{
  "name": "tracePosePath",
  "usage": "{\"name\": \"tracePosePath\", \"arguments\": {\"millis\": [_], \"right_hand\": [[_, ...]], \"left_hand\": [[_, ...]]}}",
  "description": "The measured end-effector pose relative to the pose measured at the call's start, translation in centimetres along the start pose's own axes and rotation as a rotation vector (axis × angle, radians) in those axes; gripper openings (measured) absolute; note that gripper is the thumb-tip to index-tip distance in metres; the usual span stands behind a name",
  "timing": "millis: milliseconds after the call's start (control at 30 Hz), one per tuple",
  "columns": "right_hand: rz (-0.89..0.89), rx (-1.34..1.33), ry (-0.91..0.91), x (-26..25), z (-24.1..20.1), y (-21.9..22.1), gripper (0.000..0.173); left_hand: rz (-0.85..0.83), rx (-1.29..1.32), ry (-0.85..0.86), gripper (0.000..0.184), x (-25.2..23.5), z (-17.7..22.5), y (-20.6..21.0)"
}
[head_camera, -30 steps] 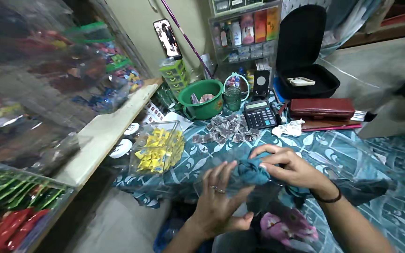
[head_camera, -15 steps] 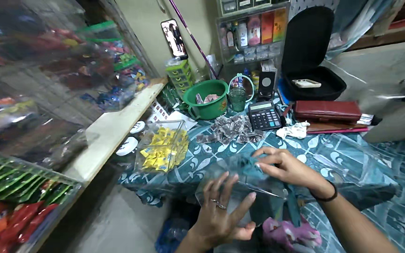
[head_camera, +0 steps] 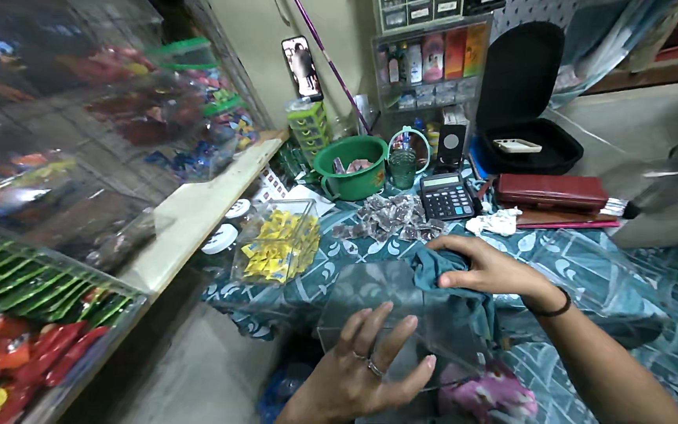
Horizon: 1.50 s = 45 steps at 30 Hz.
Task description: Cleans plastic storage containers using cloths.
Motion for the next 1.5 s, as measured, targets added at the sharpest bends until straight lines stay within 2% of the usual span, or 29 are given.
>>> {"name": "tracePosePath", "arguments": {"millis": [67, 167, 367, 467, 567, 633, 767, 867, 967, 1033, 1100, 1200, 1300, 1333, 1400, 1433, 1500], "right_hand": [[-0.093, -0.024, -0.136, -0.7, -1.7, 0.5, 0.060], [-0.257, -0.010, -0.169, -1.0, -3.1, 1.1, 0.065], [-0.285, 0.055, -0.188, -1.0, -4.4, 0.2, 0.055], [-0.270, 0.086, -0.182, -1.2, -4.8, -0.4, 0.060], [-0.309, 0.112, -0.206, -2.0, -5.4, -0.2, 0.064], [-0.373, 0.134, -0.219, -2.5, -5.5, 0.6, 0.059], [-0.456, 0.184, -0.234, -3.0, -5.9, 0.7, 0.055], [-0.300, 0.224, -0.252, -1.7, -7.0, -2.5, 0.049], [-0.162, 0.183, -0.245, 1.7, -7.8, -6.5, 0.039], [-0.135, 0.103, -0.226, 4.4, -7.7, -7.6, 0.038], [-0.065, 0.079, -0.218, 6.0, -7.8, -7.8, 0.036], [0.289, 0.150, -0.178, 5.8, -8.6, -7.7, 0.024], [0.680, 0.290, -0.199, 3.5, -10.1, -5.9, 0.023], [0.722, 0.319, -0.230, 2.3, -10.4, -4.8, 0.026], [0.644, 0.351, -0.278, -0.4, -10.4, -1.6, 0.036], [0.583, 0.383, -0.285, -1.5, -10.1, 0.0, 0.037], [0.549, 0.498, -0.262, -2.4, -9.2, 1.4, 0.028]], "left_hand": [[-0.012, 0.003, 0.029, 0.038, -0.1, 0.1, -0.6], [-0.032, -0.007, 0.044, 0.034, -0.1, 0.1, -1.2], [0.027, -0.072, -0.022, 0.041, -0.1, -1.0, -2.0], [0.029, -0.095, -0.038, 0.044, -0.2, -1.5, -2.3], [0.020, -0.071, 0.002, 0.037, -0.4, -0.8, -2.2], [-0.020, -0.045, 0.038, 0.029, -0.5, -0.1, -2.1], [-0.049, -0.029, 0.061, 0.027, -0.4, 0.0, -2.1], [-0.026, -0.017, -0.013, 0.033, 0.1, -1.0, -2.1], [0.075, 0.093, -0.292, 0.060, 1.5, -4.2, -2.3], [0.191, 0.280, -0.506, 0.083, 2.5, -6.6, -2.3], [0.297, 0.449, -0.629, 0.094, 2.8, -7.9, -1.9], [0.379, 0.641, -0.740, 0.088, 2.6, -7.8, -0.3], [0.415, 0.832, -0.860, 0.086, 1.8, -6.5, 1.8], [0.410, 0.887, -0.892, 0.088, 1.5, -5.9, 2.6], [0.403, 0.978, -0.911, 0.087, 1.1, -4.6, 4.0], [0.411, 0.988, -0.907, 0.083, 1.0, -4.1, 4.4], [0.443, 0.951, -0.867, 0.077, 1.4, -3.8, 4.5]]}}
Point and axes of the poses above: each hand's wrist, its own x-axis away from the middle knuckle, its own y-axis out of the palm, z = x × y, the point moved 8 cm from there along -x, towards the middle knuckle, and after that the axes turned 9 degrees about -y, right-handed, at the moved point
